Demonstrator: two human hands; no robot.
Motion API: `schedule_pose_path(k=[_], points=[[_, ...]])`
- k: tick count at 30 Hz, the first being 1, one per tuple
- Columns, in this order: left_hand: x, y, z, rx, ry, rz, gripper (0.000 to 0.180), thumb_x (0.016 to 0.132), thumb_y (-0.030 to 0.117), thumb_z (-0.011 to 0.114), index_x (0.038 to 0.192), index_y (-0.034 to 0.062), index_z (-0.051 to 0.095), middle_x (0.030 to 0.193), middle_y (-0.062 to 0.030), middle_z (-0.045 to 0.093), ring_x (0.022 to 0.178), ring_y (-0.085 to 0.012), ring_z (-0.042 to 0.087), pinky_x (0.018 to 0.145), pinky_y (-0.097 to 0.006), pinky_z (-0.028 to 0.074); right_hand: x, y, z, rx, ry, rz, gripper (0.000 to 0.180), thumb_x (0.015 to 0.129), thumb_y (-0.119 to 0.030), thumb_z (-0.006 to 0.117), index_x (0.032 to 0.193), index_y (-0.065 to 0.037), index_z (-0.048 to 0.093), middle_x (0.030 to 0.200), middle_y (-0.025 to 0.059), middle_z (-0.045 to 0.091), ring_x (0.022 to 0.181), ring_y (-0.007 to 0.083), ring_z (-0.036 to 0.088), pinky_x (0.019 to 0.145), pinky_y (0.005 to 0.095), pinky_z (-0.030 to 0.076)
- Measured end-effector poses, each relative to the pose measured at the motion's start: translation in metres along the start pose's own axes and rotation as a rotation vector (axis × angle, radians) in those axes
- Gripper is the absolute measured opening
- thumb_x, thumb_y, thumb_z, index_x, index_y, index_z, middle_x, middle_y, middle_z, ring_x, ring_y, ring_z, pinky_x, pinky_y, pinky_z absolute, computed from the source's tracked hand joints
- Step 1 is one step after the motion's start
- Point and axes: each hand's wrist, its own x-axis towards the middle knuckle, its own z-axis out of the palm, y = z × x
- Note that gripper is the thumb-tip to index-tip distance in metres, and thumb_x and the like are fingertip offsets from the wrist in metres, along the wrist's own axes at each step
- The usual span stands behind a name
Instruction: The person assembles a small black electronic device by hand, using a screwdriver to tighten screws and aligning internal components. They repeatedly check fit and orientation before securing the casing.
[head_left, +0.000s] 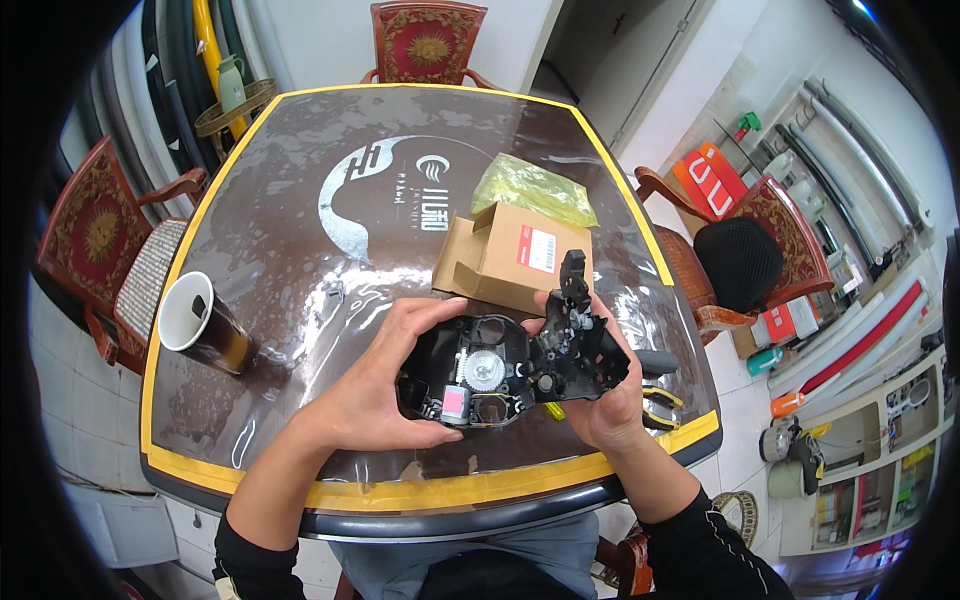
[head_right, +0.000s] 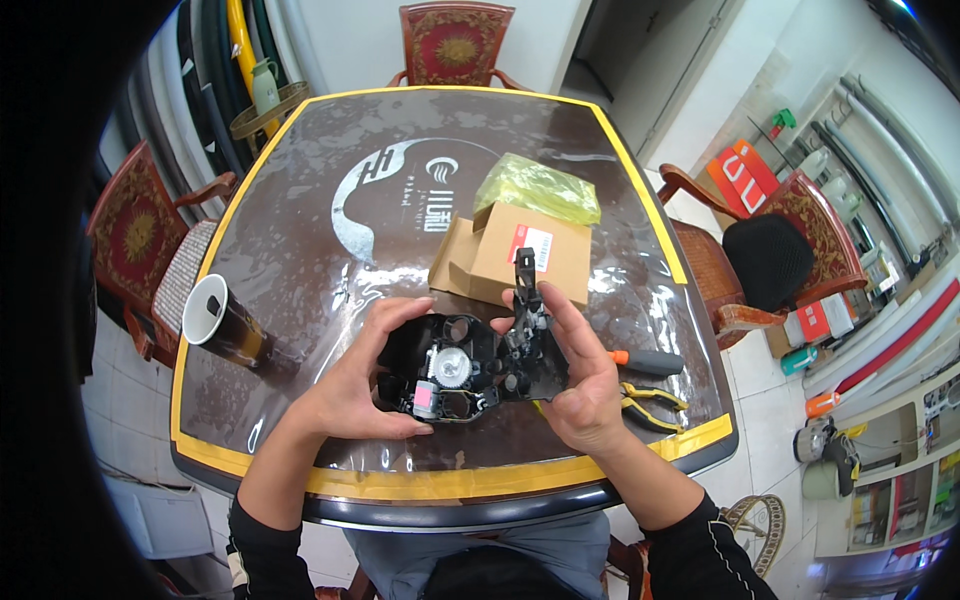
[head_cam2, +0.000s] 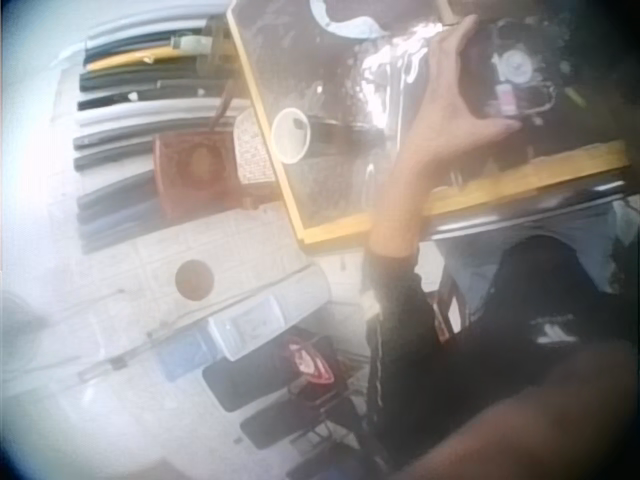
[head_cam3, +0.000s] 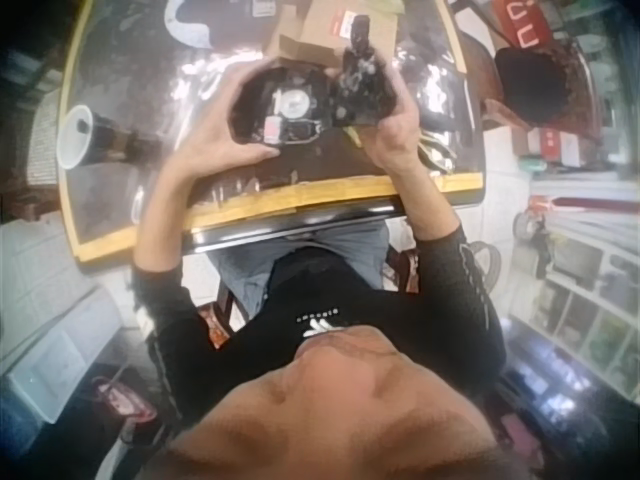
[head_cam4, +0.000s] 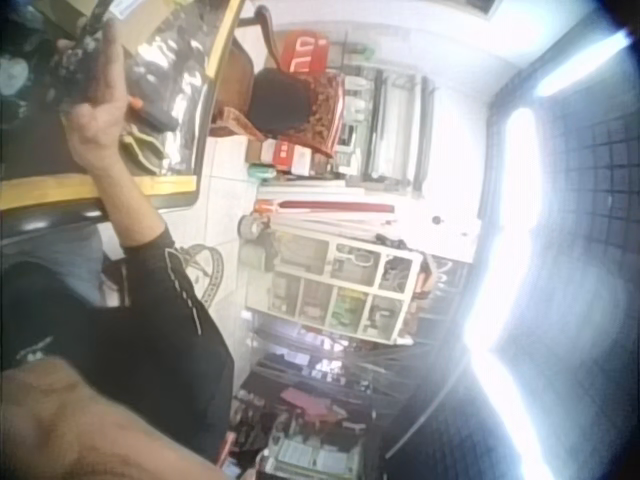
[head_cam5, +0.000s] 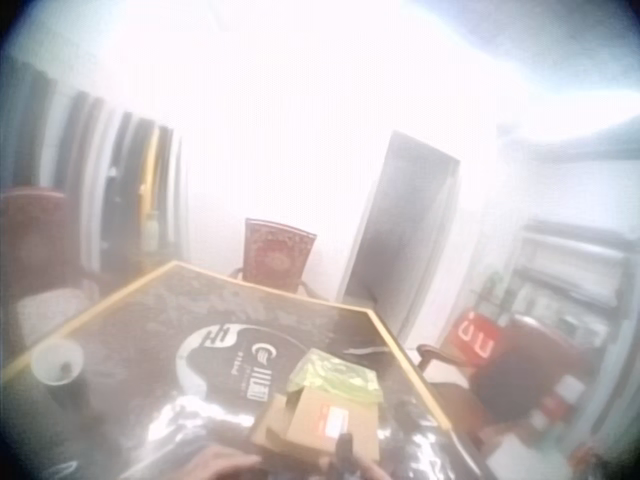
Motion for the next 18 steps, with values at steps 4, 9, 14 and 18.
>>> schedule_pose_path(k=[4,9,14,18], points=[[0.0,0.001,-0.001,0.001,-0.003,-0.013,0.119,0.062,0.024,0.097,0.161,0.006,0.034,0.151,-0.0147,0.04,0.144,-0.031,0.042,0.121,-0.041,0.035,-0.003,-0.002,0.003,-0.034,0.047,-0.003,0.131,0.072,-0.055,0.096,0.164,0.003,0.022,0.159,0.0245,0.044,0.139,0.0342,0.056,0.114,0.0499,0.051],[0.0,0.003,0.002,-0.029,0.024,-0.022,0.115,0.064,0.021,0.095,0.161,0.0072,0.036,0.148,-0.0163,0.044,0.14,-0.0322,0.045,0.118,-0.042,0.038,-0.003,0.003,-0.003,-0.078,-0.008,-0.049,0.128,0.073,-0.044,0.097,0.166,0.001,0.023,0.16,0.0251,0.042,0.142,0.0348,0.053,0.116,0.0496,0.049],[0.0,0.004,0.0,-0.003,0.006,-0.037,0.117,0.063,0.022,0.096,0.162,0.0069,0.033,0.149,-0.0167,0.043,0.141,-0.0326,0.044,0.119,-0.042,0.038,-0.005,0.002,-0.008,-0.088,-0.109,-0.018,0.117,0.082,-0.037,0.091,0.167,0.002,0.021,0.162,0.0149,0.038,0.146,0.0285,0.044,0.12,0.044,0.04],[0.0,0.004,0.004,-0.098,-0.01,-0.123,0.12,0.064,0.022,0.095,0.164,0.0062,0.03,0.149,-0.0176,0.043,0.142,-0.0332,0.044,0.12,-0.042,0.036,-0.006,0.003,-0.009,-0.252,-0.093,0.002,0.111,0.082,-0.031,0.09,0.166,0.002,0.025,0.158,0.0138,0.041,0.145,0.026,0.043,0.116,0.0407,0.042]])
